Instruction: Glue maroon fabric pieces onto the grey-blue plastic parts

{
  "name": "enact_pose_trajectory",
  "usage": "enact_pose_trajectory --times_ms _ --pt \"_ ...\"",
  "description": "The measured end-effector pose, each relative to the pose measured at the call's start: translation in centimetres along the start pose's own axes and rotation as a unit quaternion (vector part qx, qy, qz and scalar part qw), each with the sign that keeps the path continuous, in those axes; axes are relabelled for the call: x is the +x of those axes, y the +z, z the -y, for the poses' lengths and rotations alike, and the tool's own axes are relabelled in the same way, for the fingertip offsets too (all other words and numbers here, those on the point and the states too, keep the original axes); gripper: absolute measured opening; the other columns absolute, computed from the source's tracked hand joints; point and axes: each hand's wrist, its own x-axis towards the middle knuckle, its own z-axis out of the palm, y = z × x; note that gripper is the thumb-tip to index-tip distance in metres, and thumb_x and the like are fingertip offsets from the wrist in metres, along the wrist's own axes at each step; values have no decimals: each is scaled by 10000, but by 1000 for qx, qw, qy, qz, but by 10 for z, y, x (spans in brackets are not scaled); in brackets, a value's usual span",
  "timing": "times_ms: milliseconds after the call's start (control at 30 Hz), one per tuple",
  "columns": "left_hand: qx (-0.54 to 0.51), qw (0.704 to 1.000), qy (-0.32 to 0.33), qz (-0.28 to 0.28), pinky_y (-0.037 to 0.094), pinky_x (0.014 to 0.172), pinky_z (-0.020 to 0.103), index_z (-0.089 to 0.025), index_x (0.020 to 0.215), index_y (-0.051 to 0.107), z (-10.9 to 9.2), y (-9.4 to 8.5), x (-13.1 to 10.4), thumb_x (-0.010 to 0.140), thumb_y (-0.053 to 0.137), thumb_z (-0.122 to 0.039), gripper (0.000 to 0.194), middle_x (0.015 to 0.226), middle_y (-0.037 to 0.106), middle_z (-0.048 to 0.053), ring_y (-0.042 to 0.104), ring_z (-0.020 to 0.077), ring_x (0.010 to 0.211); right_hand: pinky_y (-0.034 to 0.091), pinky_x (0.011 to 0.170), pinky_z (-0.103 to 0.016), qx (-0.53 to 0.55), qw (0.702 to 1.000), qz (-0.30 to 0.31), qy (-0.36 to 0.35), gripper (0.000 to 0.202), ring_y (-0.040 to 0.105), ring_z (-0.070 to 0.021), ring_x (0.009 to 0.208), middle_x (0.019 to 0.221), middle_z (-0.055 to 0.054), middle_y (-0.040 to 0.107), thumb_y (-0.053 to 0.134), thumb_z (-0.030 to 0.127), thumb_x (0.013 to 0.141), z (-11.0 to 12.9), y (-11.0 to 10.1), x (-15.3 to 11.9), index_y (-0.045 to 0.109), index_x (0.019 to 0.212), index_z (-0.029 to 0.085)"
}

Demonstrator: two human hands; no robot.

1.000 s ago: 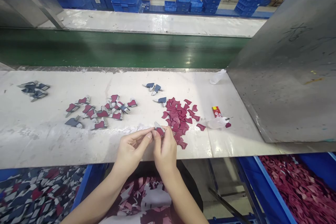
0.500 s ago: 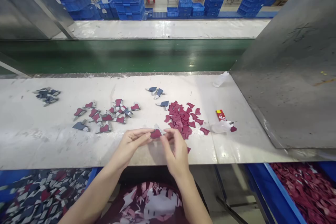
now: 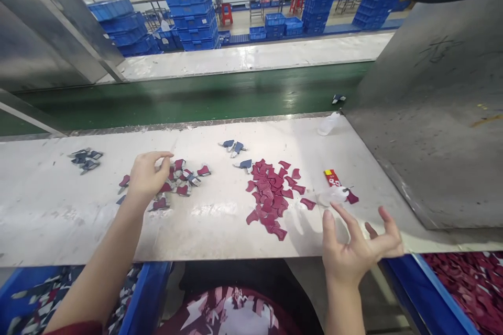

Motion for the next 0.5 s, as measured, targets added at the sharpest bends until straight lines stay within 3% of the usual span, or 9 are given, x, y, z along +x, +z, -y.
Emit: enact_pose_trajectory --times_ms 67,200,333,400,500 --pt "7 998 54 22 425 1062 496 -173 998 737 -12 13 22 876 486 -189 279 1111 742 134 565 353 1189 513 951 -584 0 999 33 14 303 316 -452 1413 1530 -167 386 744 451 826 -1 6 0 811 997 211" --pt "-33 971 167 167 401 1103 472 -150 1128 688 -47 53 61 851 530 -144 319 1233 692 142 558 323 1235 467 968 -636 4 995 97 19 394 261 -460 1415 1581 -138 326 690 579 835 -9 20 -1 810 1021 254" --pt "-49 940 225 252 480 1002 388 -166 1089 706 -69 88 89 772 638 -113 329 1147 736 112 637 292 1120 373 1022 -705 -4 992 128 -2 609 318 -454 1363 1456 -190 425 543 738 849 -13 29 1 783 1104 239" --pt "-49 934 229 272 503 937 378 -161 1034 715 -73 93 94 779 615 -96 282 1083 751 117 666 289 1037 372 1030 -696 -6 993 120 -23 643 368 -436 1331 1324 -205 505 534 730 860 -11 30 3 748 1181 216" --pt "-52 934 225 271 493 939 389 -154 1086 689 -75 82 82 871 531 -141 267 1132 736 137 658 297 1077 433 1003 -642 8 995 83 -47 621 518 -383 1190 1126 -173 586 641 629 847 -8 29 5 673 1284 188"
